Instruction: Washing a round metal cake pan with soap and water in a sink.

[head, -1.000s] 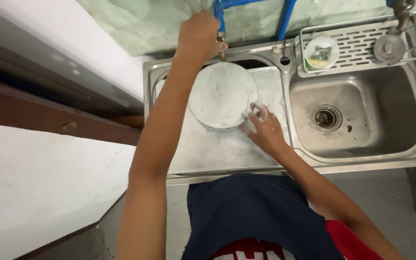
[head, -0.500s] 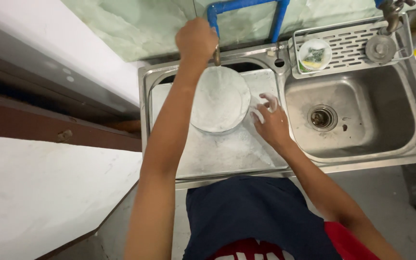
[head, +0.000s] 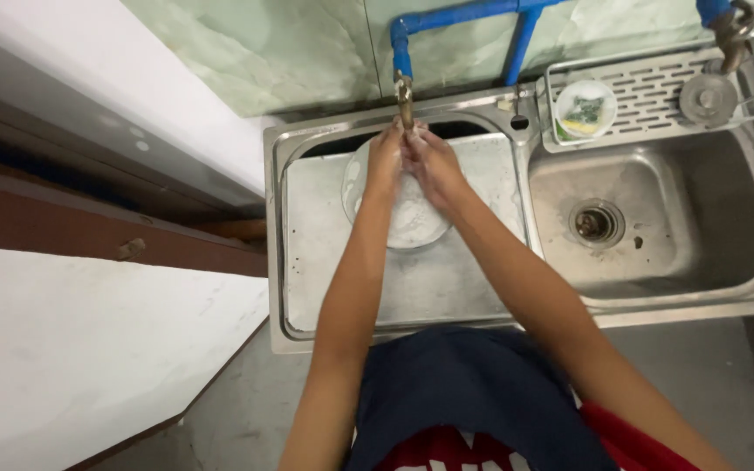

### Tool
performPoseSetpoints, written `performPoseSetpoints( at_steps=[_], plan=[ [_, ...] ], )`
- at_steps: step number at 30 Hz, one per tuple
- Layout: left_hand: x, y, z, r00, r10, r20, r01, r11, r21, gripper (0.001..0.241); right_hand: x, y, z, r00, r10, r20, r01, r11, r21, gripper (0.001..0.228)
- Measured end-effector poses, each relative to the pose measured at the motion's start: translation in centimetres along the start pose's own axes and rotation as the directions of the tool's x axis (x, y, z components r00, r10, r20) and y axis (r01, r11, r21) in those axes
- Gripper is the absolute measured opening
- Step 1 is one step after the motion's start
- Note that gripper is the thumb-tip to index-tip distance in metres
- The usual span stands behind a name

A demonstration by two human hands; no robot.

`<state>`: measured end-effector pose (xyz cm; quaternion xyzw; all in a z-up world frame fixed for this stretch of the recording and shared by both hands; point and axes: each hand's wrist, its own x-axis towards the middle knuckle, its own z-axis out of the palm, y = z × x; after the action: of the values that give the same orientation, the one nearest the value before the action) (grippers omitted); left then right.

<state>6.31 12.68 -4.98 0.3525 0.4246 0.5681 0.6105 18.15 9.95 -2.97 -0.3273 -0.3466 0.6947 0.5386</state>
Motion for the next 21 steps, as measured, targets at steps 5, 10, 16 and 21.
performPoseSetpoints(
  at_steps=[5, 10, 16, 21],
  plan=[
    [3.0, -3.8, -2.5, 0.979, 0.139, -0.150, -0.161, 0.977, -0.141, 0.043, 4.8, 2.6, 0.4, 1.000, 0.016, 0.007, -0.018, 0.981, 0.193, 0.015],
    [2.1, -4.4, -1.5, 0.921, 0.317, -0.226, -0.308, 0.949, 0.073, 0.049, 9.0, 6.3, -1.3, 0.989, -0.142, -0.050, 0.134, 0.983, -0.125, 0.034],
    [1.8, -4.6, 0.2, 0.898, 0.366, -0.245, -0.330, 0.928, 0.176, 0.050, 6.4, 2.1, -0.7, 0.925, -0.379, 0.026, 0.289, 0.656, -0.697, 0.025],
    [2.2, -2.7, 3.2, 0.968, 0.156, -0.196, -0.063, 0.909, 0.413, 0.053, 0.9, -2.7, -2.1, 0.893, -0.421, 0.159, 0.362, 0.460, -0.811, 0.030]
  ],
)
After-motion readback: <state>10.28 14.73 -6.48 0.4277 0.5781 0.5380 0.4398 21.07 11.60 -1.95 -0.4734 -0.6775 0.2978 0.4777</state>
